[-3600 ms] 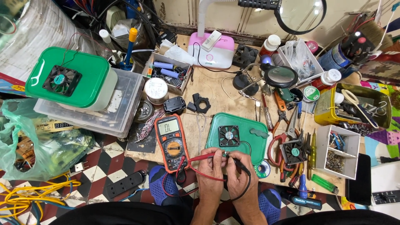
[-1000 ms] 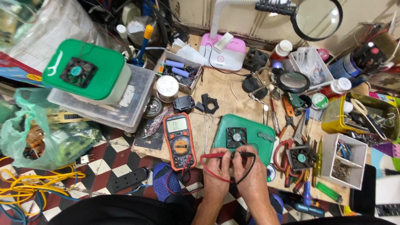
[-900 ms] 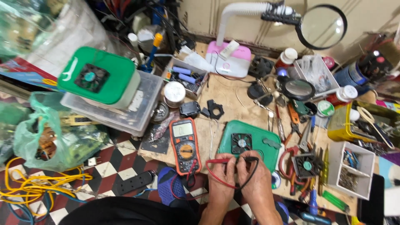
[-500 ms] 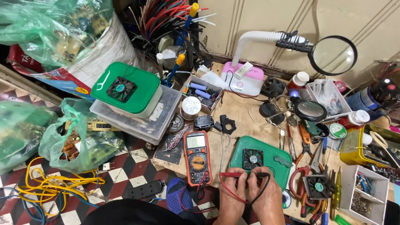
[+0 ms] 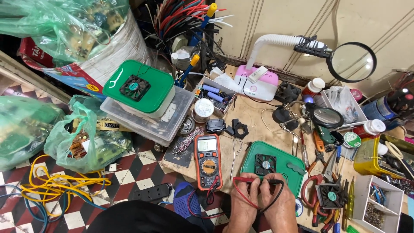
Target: The person sits on the floor and uses a multimeter to test a small electronic component, likely a fan, by touching the probes to its terminals. The multimeter display is visible, showing readings as the person adjusts the probes.
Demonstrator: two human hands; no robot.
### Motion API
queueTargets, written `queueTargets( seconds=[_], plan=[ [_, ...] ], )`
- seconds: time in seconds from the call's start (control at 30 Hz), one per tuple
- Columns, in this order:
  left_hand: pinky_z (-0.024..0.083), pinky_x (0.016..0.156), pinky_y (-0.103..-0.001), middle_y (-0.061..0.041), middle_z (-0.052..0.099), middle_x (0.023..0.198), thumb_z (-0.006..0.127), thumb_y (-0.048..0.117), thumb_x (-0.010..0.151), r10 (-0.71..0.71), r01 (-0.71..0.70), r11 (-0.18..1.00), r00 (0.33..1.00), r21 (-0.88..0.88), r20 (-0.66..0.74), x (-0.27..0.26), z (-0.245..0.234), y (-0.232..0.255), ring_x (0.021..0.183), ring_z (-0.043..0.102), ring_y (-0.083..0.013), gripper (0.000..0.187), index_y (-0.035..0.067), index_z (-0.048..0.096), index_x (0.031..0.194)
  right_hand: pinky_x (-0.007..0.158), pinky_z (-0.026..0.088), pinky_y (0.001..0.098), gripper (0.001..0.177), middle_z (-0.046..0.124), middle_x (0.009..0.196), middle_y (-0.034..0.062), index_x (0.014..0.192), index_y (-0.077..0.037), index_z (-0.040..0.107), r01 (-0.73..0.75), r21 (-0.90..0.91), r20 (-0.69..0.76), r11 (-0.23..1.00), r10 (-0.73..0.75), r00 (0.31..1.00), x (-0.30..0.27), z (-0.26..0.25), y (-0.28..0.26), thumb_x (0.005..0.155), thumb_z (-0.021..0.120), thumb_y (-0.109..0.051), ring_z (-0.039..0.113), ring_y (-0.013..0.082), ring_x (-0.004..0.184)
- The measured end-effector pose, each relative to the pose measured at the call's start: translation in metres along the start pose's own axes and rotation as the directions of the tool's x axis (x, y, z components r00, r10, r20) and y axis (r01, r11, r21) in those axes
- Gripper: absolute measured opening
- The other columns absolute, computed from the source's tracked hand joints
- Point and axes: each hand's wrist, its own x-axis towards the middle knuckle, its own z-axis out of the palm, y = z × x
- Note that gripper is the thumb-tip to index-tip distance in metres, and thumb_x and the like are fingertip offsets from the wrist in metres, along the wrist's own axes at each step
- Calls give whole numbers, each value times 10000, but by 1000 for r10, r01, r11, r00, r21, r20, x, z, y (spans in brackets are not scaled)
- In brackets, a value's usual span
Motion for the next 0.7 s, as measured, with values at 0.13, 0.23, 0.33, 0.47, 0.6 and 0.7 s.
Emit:
queueTargets(
  seconds=[0.13, 0.23, 0.33, 0.47, 0.6, 0.7],
  plan=[
    [624, 827, -341, -68, 783, 1035, 592, 340, 1109, 73, -74, 993, 997, -92, -16, -8, -12, 24, 916, 777, -201, 250, 126, 722, 1113, 929, 571, 486, 217, 811, 1115, 105, 1136, -193, 717, -31, -12, -13, 999, 31, 999, -6, -3, -7, 1028, 598, -338, 780, 374, 1015],
    [571, 736, -374, -63, 756, 952, 506, 491, 1104, -64, 62, 998, 996, -30, -55, -8, -37, 38, 843, 722, -192, 423, 143, 744, 1077, 922, 631, 434, 178, 842, 1084, 86, 1104, -176, 747, -30, 8, -44, 1000, 30, 999, -10, -6, -12, 1032, 634, -292, 833, 284, 979],
    [605, 995, -366, -112, 860, 1243, 459, 438, 1080, -95, 94, 995, 962, -17, -256, 6, -70, 25, 1164, 810, -264, 486, 95, 800, 1134, 978, 577, 417, 210, 827, 1106, 55, 1152, -205, 760, -161, 55, -21, 985, 163, 986, -13, -5, -10, 1023, 631, -309, 817, 255, 1034],
    [572, 910, -412, -31, 768, 1283, 396, 196, 1093, 12, 148, 907, 927, 395, -374, 16, -102, 0, 1094, 741, -200, 369, 259, 632, 1369, 945, 577, 405, 196, 760, 1161, 32, 1142, -221, 750, -89, 56, -59, 994, 92, 994, -12, 6, 6, 1014, 628, -304, 801, 250, 943],
    [399, 868, -346, 29, 792, 1088, 745, 405, 1020, -66, 233, 763, 956, 603, -285, 26, -118, -18, 937, 639, -174, 400, 313, 640, 1395, 904, 584, 445, 195, 735, 1218, 40, 1164, -210, 727, -17, 45, -98, 999, 21, 995, -14, 13, 15, 1021, 635, -305, 803, 276, 890],
    [418, 932, -394, -28, 766, 1084, 847, 253, 908, -85, 182, 809, 977, 560, -195, 33, -128, -9, 1012, 671, -208, 595, 337, 625, 1454, 920, 595, 393, 167, 742, 1163, 67, 1137, -172, 737, 44, 105, -127, 994, -31, 991, -12, 15, 18, 1026, 638, -248, 796, 244, 904]
  ],
)
